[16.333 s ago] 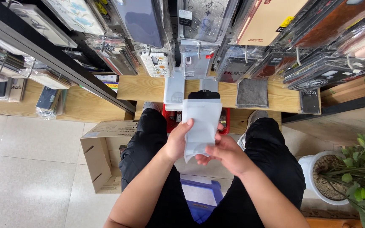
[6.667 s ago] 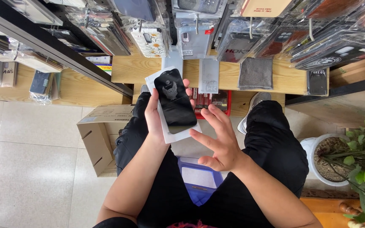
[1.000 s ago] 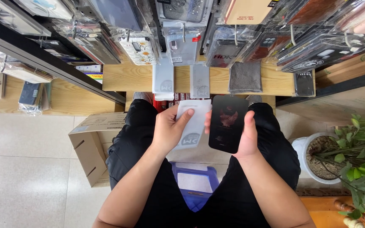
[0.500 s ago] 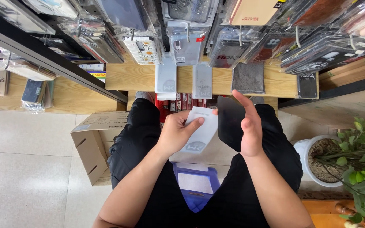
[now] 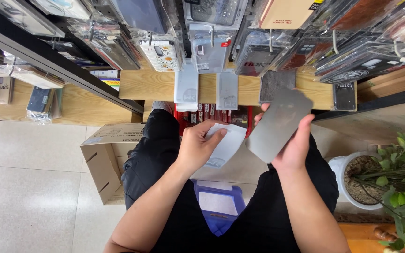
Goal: Inspecting and packaging mobile phone screen protectors and inventory items.
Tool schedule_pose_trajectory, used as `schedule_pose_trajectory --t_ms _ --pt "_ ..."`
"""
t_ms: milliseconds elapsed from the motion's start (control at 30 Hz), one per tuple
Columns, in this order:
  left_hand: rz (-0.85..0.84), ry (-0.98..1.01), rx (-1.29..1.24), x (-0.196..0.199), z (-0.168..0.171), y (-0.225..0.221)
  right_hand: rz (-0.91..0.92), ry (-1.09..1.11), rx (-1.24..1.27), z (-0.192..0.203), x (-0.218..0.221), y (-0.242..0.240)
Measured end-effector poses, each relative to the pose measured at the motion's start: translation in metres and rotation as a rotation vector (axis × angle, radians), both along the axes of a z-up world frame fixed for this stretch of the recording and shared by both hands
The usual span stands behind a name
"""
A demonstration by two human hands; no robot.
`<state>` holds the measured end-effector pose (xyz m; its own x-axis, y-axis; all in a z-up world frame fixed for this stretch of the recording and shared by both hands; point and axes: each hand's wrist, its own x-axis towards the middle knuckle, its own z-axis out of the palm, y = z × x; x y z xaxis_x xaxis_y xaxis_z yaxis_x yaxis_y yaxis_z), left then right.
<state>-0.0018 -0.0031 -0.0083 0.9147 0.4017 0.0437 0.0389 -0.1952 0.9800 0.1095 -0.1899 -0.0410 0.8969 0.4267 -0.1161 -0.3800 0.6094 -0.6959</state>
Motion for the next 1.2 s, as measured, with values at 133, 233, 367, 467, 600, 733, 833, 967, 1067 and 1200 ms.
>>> schedule_pose_trajectory --t_ms 133,233,367,467,600,733,833,967,1067,1200 --pt "-0.003 -0.007 0.027 -0.002 -0.010 -0.002 -0.025 -0.009 0.075 -0.002 0.003 -0.008" --pt "0.007 -0.050 0.052 -0.002 -0.016 -0.002 -0.051 -0.045 0.026 -0.008 0.000 -0.006" --pt "0.018 -0.116 0.070 -0.002 -0.015 -0.004 -0.153 -0.061 -0.113 -0.005 -0.005 0.002" --pt "0.027 -0.138 0.109 -0.002 -0.012 -0.007 -0.204 -0.059 -0.179 -0.004 -0.007 0.005" --pt "0.038 -0.158 0.197 0.000 -0.010 -0.009 -0.232 -0.042 -0.238 0.004 -0.009 0.012" --pt "0.052 -0.160 0.291 -0.002 -0.013 -0.007 -0.257 -0.036 -0.241 0.005 -0.010 0.012" --pt "0.043 -0.170 0.311 -0.003 -0.014 -0.007 -0.262 -0.052 -0.264 0.005 -0.011 0.014" --pt "0.027 -0.190 0.353 -0.002 -0.010 -0.009 -0.274 -0.105 -0.341 -0.002 -0.010 0.014" --pt "0.034 -0.207 0.417 -0.001 -0.015 -0.010 -0.292 -0.228 -0.382 -0.007 -0.009 0.016" --pt "0.021 -0.204 0.531 -0.002 -0.015 -0.015 -0.325 -0.495 -0.486 -0.007 -0.015 0.020"
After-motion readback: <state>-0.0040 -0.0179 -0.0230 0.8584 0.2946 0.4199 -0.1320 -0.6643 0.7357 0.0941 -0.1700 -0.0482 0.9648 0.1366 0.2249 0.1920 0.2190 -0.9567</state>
